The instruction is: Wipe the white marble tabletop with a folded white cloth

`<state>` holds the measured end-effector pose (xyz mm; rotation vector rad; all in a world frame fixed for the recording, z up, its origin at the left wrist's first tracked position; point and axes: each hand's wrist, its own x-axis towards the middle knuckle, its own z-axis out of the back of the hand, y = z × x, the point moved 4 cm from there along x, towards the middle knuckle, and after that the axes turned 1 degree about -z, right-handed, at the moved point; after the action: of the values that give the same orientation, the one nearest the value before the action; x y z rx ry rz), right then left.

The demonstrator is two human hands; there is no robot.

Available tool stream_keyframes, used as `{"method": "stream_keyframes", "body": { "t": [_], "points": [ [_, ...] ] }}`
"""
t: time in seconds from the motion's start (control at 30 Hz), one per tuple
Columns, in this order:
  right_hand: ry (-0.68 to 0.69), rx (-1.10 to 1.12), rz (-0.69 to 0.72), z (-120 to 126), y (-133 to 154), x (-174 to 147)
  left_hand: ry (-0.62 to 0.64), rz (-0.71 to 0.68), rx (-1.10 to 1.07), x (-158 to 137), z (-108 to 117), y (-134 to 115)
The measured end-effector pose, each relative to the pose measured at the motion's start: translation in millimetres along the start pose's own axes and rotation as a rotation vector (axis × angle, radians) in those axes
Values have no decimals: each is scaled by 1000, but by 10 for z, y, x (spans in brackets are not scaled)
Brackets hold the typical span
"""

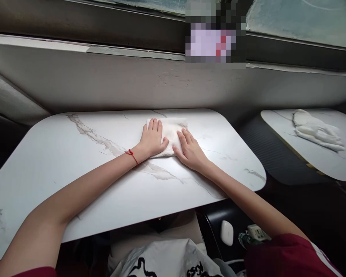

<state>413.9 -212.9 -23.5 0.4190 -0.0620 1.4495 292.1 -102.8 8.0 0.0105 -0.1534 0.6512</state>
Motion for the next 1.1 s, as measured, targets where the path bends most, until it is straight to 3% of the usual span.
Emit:
{"method": "stream_keyframes", "body": {
  "t": [0.3, 0.5, 0.8, 1.1],
  "points": [
    [53, -52, -254, 391, 160, -1028, 9, -241, -50, -331, -23, -603],
    [-74, 4, -407, 454, 358, -1418, 15, -335, -94, -533, -7, -825],
    [-27, -89, -439, 447, 428, -1399, -19, -350, -172, -558, -49, -827],
    [64, -44, -208, 381, 168, -1094, -17, -240, -126, -466, -74, -773]
  ]
}}
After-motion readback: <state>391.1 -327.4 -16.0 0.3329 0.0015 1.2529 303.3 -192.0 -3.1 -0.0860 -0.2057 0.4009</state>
